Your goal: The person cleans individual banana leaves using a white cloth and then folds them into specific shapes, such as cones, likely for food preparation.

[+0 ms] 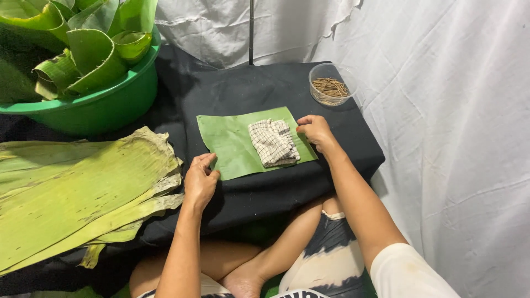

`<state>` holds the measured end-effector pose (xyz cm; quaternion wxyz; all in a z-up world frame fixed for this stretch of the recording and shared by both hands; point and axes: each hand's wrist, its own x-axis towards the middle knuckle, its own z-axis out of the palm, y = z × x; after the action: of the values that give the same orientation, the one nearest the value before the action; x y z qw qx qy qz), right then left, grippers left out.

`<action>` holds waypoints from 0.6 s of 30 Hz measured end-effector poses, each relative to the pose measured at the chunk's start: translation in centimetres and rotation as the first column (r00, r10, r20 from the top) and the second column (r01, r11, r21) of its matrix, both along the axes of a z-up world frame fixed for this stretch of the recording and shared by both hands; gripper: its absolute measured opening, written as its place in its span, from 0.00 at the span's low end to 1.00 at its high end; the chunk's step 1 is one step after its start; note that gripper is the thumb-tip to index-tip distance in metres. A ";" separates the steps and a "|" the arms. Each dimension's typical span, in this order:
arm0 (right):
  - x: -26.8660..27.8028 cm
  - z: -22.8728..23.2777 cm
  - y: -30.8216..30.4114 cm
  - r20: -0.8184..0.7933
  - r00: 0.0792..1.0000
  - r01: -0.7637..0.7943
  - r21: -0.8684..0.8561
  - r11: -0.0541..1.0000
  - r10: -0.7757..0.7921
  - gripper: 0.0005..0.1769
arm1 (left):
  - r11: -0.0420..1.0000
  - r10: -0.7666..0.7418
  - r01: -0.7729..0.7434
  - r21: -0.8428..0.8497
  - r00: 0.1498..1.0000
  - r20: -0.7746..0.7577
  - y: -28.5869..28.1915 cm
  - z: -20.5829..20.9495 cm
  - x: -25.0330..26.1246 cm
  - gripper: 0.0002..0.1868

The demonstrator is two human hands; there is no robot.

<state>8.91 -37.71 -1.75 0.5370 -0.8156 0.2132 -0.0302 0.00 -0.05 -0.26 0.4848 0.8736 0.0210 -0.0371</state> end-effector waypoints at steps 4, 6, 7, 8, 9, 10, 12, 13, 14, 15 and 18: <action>-1.4 0.4 0.1 -0.018 0.999 -0.041 0.128 0.991 0.044 0.17 | 1.000 0.004 -0.004 -0.003 1.000 -0.009 0.0 -0.1 -0.1 0.32; -1.2 -1.3 -0.6 0.013 0.999 -0.045 -0.154 0.987 0.048 0.09 | 1.000 -0.005 0.005 0.017 1.000 0.004 -0.2 0.0 0.0 0.32; -1.5 -1.1 -0.4 0.014 0.999 -0.047 -0.155 0.987 0.050 0.09 | 1.000 -0.003 0.003 0.016 1.000 0.005 -0.1 0.0 -0.1 0.32; -1.9 -1.0 -0.2 0.022 0.999 -0.030 -0.194 0.981 0.034 0.09 | 1.000 0.000 0.000 0.013 1.000 0.007 -0.2 0.1 -0.1 0.32; -2.2 -0.9 -0.1 0.030 0.999 -0.012 -0.232 0.973 0.020 0.08 | 1.000 0.003 -0.003 0.009 1.000 0.009 -0.3 0.1 -0.2 0.32; -2.8 -0.4 0.2 0.032 0.999 -0.011 -0.231 0.973 0.019 0.08 | 1.000 0.003 -0.003 0.011 1.000 0.012 -0.5 0.3 -0.3 0.32; -3.7 0.6 0.9 0.064 0.997 -0.016 -0.263 0.965 0.034 0.10 | 0.998 0.023 -0.027 0.058 0.998 0.063 -0.9 0.7 -0.4 0.33; -4.3 0.9 1.0 0.066 0.997 -0.016 -0.258 0.966 0.034 0.10 | 0.998 0.023 -0.027 0.062 0.998 0.066 -1.6 1.3 -0.6 0.33; -4.8 1.2 1.1 0.084 0.994 -0.038 -0.286 0.957 0.065 0.12 | 0.960 0.044 -0.090 0.267 0.984 0.174 -2.4 1.8 -0.8 0.32; -5.4 1.4 1.3 0.102 0.990 -0.060 -0.314 0.947 0.096 0.14 | 0.876 0.042 -0.171 0.450 0.959 0.282 -3.1 2.3 -0.9 0.31; -6.2 1.8 1.4 0.112 0.987 -0.070 -0.323 0.944 0.112 0.16 | 0.866 -0.127 -0.218 0.450 0.774 0.620 -7.1 3.4 -1.3 0.23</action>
<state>2.73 -36.36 0.07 0.4121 -0.8968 0.1323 -0.0919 -1.25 -7.18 3.17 0.2223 0.9282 -0.1120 0.2765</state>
